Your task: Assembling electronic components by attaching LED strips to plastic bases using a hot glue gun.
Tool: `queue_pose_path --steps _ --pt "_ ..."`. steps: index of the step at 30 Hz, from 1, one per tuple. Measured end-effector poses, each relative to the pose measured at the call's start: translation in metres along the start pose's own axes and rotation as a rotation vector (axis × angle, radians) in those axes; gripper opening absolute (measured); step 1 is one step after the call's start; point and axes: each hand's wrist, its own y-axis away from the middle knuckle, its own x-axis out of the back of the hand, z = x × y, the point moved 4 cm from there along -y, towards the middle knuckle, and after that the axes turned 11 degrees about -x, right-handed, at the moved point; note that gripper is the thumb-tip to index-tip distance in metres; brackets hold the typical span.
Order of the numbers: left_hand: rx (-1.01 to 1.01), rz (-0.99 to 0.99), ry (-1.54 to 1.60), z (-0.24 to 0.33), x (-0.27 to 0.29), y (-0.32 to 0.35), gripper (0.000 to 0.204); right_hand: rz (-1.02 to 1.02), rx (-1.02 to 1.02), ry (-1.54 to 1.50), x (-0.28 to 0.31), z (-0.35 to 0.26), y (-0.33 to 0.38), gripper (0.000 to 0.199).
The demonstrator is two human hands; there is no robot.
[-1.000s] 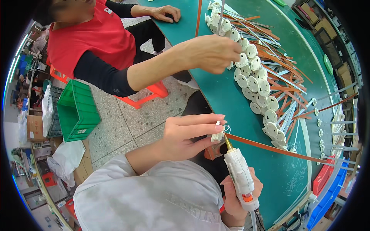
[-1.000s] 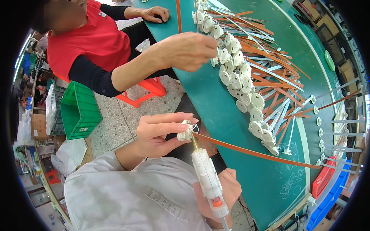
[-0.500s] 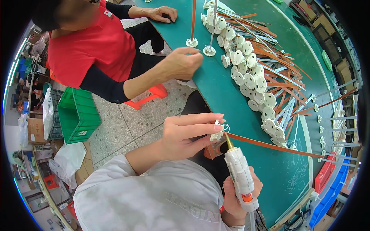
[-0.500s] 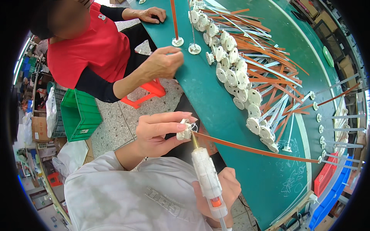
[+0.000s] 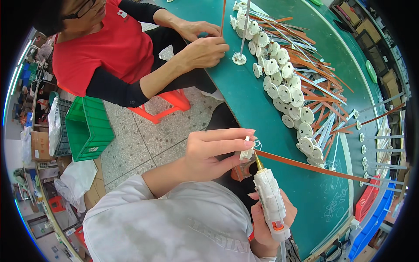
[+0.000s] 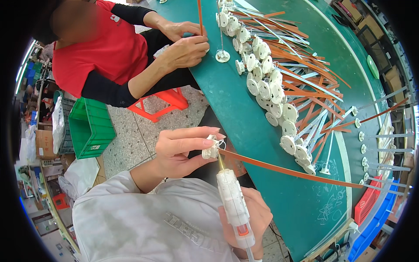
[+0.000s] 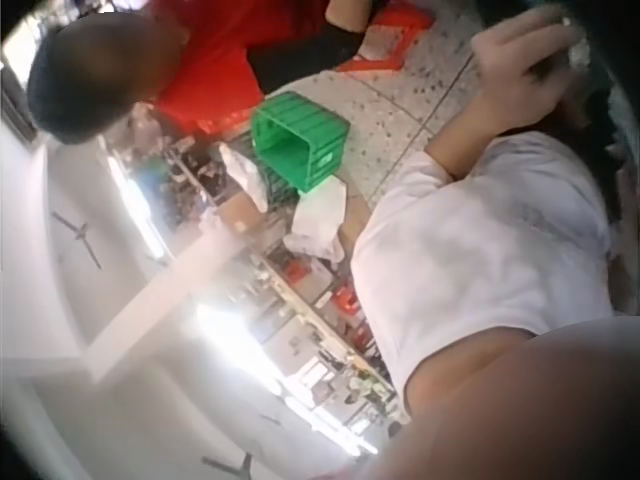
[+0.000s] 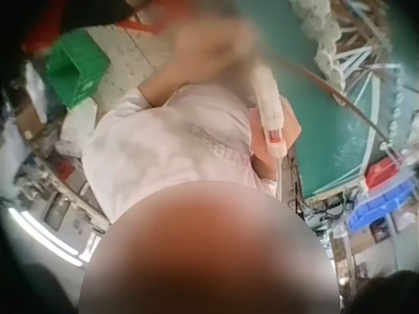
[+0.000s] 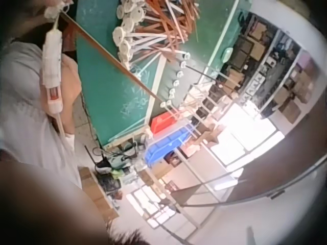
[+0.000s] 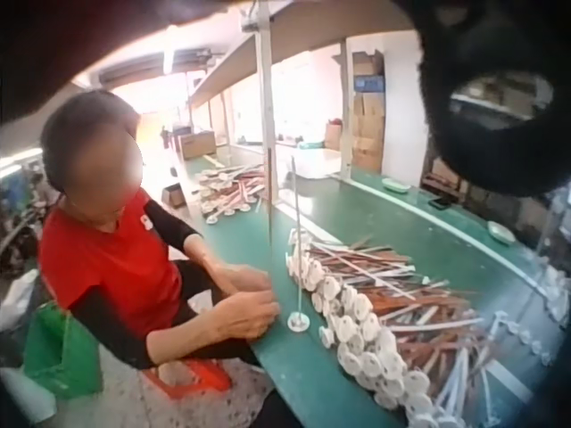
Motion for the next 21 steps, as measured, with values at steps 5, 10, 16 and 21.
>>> queue_pose_path --steps 5,10,16,21 --pt "-0.011 0.009 0.002 0.0011 0.0009 -0.0009 0.037 -0.020 0.099 0.032 0.0002 -0.0010 -0.0025 0.025" --pt "-0.018 0.006 -0.022 0.0026 0.0018 -0.0021 0.036 -0.033 0.015 0.028 0.0001 0.0000 0.0025 0.027" --pt "-0.033 0.006 -0.023 0.0023 0.0006 -0.0012 0.037 0.049 -0.132 -0.048 -0.0017 -0.0012 0.0041 0.024" --pt "-0.039 0.006 -0.026 0.0032 0.0008 -0.0024 0.037 -0.030 0.014 0.025 0.0016 0.0034 0.0064 0.028"
